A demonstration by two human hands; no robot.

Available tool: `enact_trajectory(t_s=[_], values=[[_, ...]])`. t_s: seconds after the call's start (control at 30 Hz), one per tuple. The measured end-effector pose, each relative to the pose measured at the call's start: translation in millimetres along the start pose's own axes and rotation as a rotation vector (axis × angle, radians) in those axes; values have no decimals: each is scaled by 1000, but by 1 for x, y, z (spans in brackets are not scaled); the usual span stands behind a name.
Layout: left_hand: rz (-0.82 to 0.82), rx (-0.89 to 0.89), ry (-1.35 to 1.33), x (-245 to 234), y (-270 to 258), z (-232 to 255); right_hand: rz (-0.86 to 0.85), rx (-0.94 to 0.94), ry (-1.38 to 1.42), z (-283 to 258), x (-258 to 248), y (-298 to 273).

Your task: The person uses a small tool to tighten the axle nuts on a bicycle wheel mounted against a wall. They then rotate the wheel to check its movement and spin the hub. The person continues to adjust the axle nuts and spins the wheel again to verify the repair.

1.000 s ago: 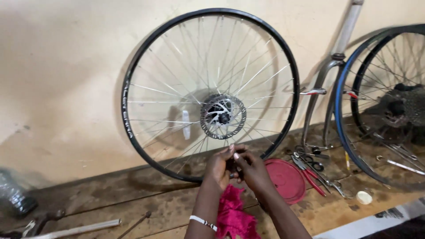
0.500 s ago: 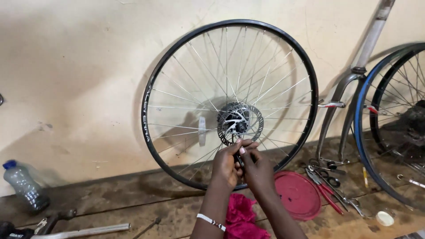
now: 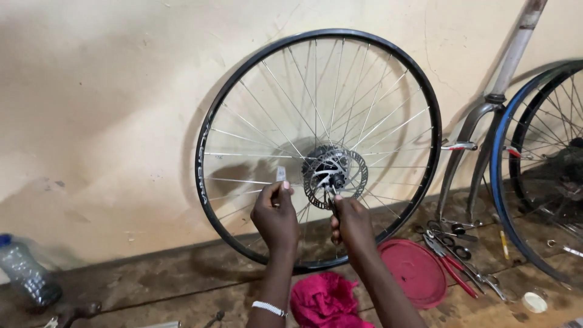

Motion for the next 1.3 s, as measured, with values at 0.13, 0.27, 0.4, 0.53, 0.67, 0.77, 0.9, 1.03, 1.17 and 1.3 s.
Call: enact_trajectory(t_s=[0.13, 0.27, 0.4, 0.53, 0.67, 0.77, 0.9, 1.03, 1.17, 1.3], values=[[-316, -54, -74, 32, 4, -7, -32, -31, 1, -2, 11, -9], [-513, -419, -131, 65, -21, -45, -33, -57, -48, -7, 16, -20], [-529, -545, -208, 67, -31, -41, -15, -12, -34, -9, 14, -28], [-552, -590, -251, 59, -30, -21, -64, -58, -36, -5, 18, -28], [-428, -446, -80, 46, -15, -27, 25, -35, 58, -3, 15, -20], [-236, -228, 50, 28, 4, -29, 78, 66, 48, -4, 10, -10], [-18, 301, 266, 3, 22, -8, 75, 142, 7, -9, 13, -5], [33, 499, 405, -5, 18, 18, 101, 141, 7, -12, 17, -4], [-61, 539, 289, -1, 17, 28, 85, 171, -10, -10, 16, -12], [-500, 345, 19, 30, 14, 38, -12, 203, 167, -7, 22, -12]])
Point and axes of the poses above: each hand's wrist, its own y-axis towards the middle knuckle, its own x-axis out of the palm, z = x × y, the point moved 8 cm from there along y, towards the middle knuckle, and after that the axes turned 3 degrees about z, right-handed, at the moved point
